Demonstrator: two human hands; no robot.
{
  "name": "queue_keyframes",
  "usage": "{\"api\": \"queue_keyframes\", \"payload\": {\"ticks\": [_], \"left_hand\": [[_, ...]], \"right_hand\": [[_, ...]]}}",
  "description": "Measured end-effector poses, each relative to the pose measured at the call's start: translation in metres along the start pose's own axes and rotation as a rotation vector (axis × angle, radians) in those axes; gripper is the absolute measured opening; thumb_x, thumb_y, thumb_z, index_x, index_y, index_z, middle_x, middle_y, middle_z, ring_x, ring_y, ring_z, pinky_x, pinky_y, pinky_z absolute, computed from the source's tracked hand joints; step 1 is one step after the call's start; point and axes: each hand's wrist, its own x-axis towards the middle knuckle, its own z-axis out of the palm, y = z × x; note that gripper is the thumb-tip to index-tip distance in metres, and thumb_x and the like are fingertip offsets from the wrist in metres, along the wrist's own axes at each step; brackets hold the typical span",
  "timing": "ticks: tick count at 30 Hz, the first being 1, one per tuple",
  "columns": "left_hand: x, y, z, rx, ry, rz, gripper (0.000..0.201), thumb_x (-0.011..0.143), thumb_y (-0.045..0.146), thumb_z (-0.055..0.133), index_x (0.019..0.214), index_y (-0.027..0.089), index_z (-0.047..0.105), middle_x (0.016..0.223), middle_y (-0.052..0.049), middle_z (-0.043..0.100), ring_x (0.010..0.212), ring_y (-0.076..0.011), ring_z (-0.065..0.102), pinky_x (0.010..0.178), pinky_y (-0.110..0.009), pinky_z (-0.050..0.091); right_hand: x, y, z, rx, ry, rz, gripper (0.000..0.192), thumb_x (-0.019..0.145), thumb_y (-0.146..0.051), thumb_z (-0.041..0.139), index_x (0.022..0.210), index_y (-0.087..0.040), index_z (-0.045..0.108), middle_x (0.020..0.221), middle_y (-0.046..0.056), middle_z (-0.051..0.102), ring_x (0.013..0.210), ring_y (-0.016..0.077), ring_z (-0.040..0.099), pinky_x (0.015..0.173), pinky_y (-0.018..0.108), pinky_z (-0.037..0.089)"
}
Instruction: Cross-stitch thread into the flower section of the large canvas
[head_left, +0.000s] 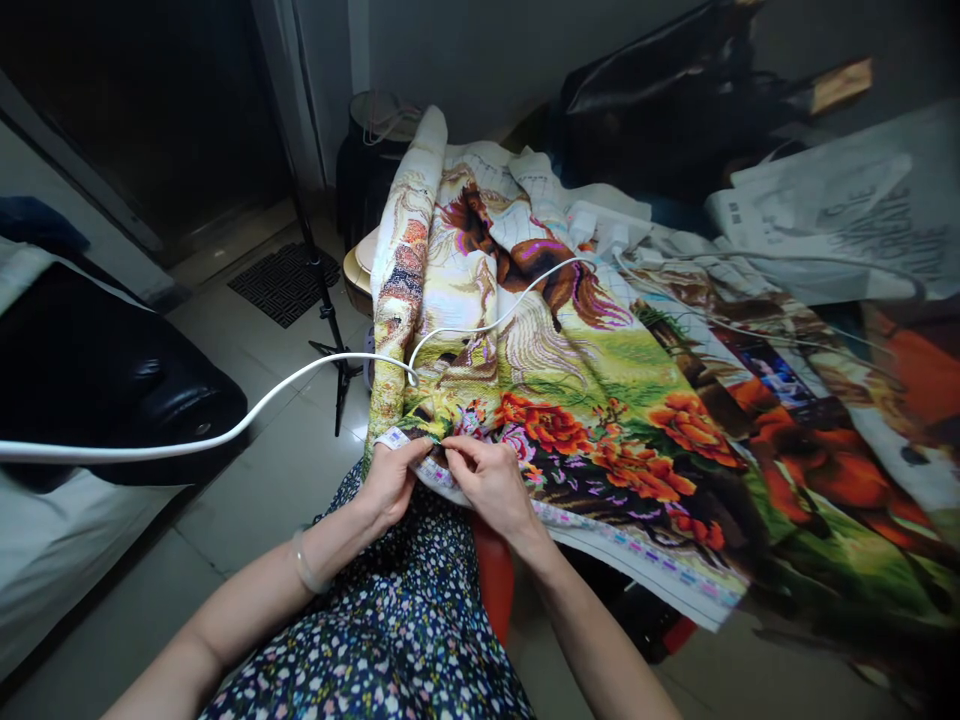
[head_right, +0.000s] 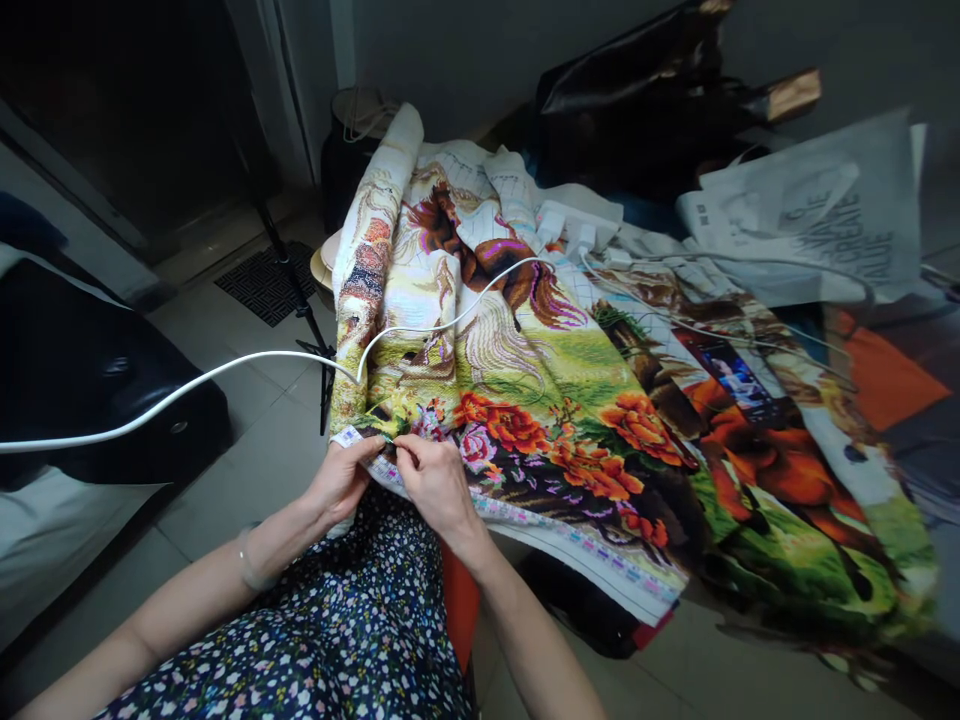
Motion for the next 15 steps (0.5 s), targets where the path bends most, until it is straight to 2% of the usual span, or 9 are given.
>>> {"api": "queue_keyframes", "payload": {"ticks": [6,11,13,15], "left_hand": [[-0.001,-0.001,0.001,-0.009,0.006,0.008,0.039,0.054,0.013,0.078,0.092,0.012,0.069,0.079,-0.003,0.072,0.071,-0.0161,0.064,0.072,-0.029,0.049],[-0.001,-0.004,0.000,-0.015,0.034,-0.011,0.035,0.052,0.012,0.079,0.086,0.013,0.070,0.075,-0.001,0.071,0.067,-0.0135,0.062,0.069,-0.026,0.048],[0.000,-0.004,0.000,-0.016,0.044,-0.020,0.030,0.052,0.012,0.080,0.080,0.012,0.069,0.073,-0.001,0.070,0.065,-0.0120,0.061,0.067,-0.025,0.048],[0.001,-0.005,-0.001,-0.014,0.048,-0.028,0.027,0.052,0.013,0.081,0.076,0.012,0.068,0.072,-0.001,0.069,0.065,-0.0114,0.060,0.065,-0.024,0.047]], "right_hand": [[0.001,-0.003,0.001,-0.090,-0.025,0.017,0.027,0.084,-0.014,0.049,0.091,-0.020,0.075,0.079,0.004,0.075,0.064,0.0169,0.069,0.063,0.024,0.046],[0.000,-0.008,0.010,-0.282,0.002,0.052,0.024,0.083,-0.015,0.049,0.084,-0.017,0.072,0.070,0.007,0.073,0.059,0.0183,0.066,0.061,0.025,0.043],[-0.002,-0.009,0.016,-0.272,0.050,0.087,0.022,0.083,-0.016,0.048,0.083,-0.016,0.070,0.062,0.006,0.069,0.054,0.0174,0.062,0.057,0.026,0.041],[-0.005,-0.008,0.022,-0.152,0.096,0.141,0.020,0.084,-0.019,0.047,0.081,-0.015,0.067,0.056,0.003,0.064,0.049,0.0157,0.058,0.055,0.026,0.040]]}}
